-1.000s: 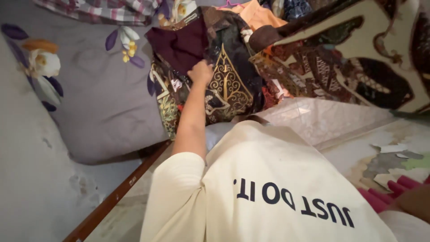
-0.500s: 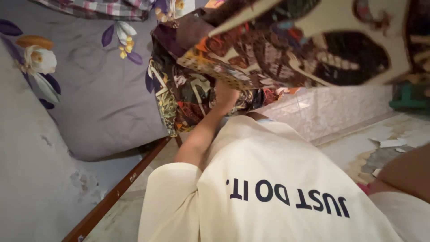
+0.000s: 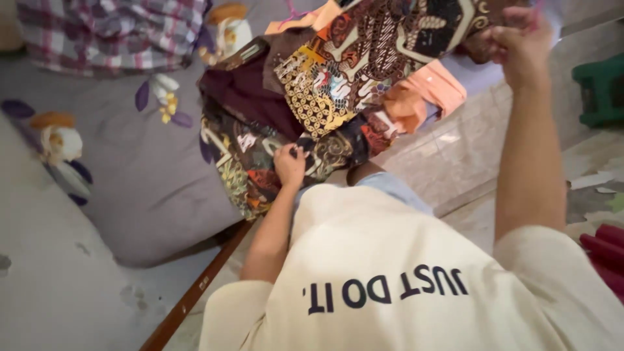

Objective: The recorder is buttoning a patterned shirt while it is on a hanger.

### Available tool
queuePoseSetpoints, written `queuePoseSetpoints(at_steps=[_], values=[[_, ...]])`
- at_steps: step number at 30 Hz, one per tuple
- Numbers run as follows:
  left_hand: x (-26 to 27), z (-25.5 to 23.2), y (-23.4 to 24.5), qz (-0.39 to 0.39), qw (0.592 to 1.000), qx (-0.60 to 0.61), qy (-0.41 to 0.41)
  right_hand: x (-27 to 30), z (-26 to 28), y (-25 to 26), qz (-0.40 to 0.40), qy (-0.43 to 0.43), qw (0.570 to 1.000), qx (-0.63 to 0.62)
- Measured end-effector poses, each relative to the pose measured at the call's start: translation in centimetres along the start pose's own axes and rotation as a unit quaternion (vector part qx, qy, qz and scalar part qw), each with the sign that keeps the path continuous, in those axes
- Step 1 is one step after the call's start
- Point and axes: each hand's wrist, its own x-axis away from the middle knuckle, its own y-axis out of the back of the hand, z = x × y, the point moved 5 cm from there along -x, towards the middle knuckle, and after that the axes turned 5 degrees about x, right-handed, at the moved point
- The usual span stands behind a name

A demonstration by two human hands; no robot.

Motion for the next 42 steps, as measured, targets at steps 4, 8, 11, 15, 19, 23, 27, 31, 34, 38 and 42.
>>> queuePoseSetpoints(at_steps=[4, 8, 11, 15, 19, 23, 27, 31, 34, 38, 42], values=[[0.7, -2.8, 0.4, 0.038, 0.997, -0.038, -0.050, -7.4, -8.3, 6.6, -0.016, -0.033, 0.999, 0.015], [2.4, 0.7, -2.9, 0.054, 0.995, -0.026, -0.080, -12.4, -13.8, 10.0, -0.045, -0.095, 0.989, 0.103], [2.7, 4.4, -6.4, 0.060, 0.994, 0.093, 0.018, -16.3, -21.2, 14.9, -0.086, -0.130, 0.982, 0.103], [4.1, 6.6, -6.5, -0.011, 0.949, 0.151, 0.276, -13.4, -22.0, 15.1, -0.395, 0.034, 0.761, 0.514], [1.8, 9.5, -8.3, 0.046, 0.957, 0.035, 0.283, -5.2, -19.8, 1.6, -0.273, 0.165, 0.846, 0.427], [2.4, 7.0, -6.6, 0.076, 0.901, 0.170, 0.392, 11.0, -18.0, -20.2, 0.078, 0.048, 0.905, 0.416], [3.3, 3.4, -4.2, 0.064, 0.843, 0.320, 0.427, 17.7, -23.5, -29.6, 0.217, -0.193, 0.944, 0.158], [4.8, 3.5, -4.0, 0.014, 0.815, 0.418, 0.401, 18.5, -22.5, -32.3, 0.169, -0.196, 0.940, 0.222], [5.5, 3.8, -4.8, 0.001, 0.793, 0.485, 0.368, 19.4, -21.4, -32.3, 0.131, -0.204, 0.929, 0.281], [6.3, 1.5, -3.7, -0.006, 0.849, 0.393, 0.353, 19.8, -27.1, -31.2, 0.111, -0.166, 0.942, 0.270], [5.1, -3.9, 0.6, -0.003, 0.976, 0.084, 0.203, 20.3, -29.6, -31.1, 0.130, -0.235, 0.950, 0.158]])
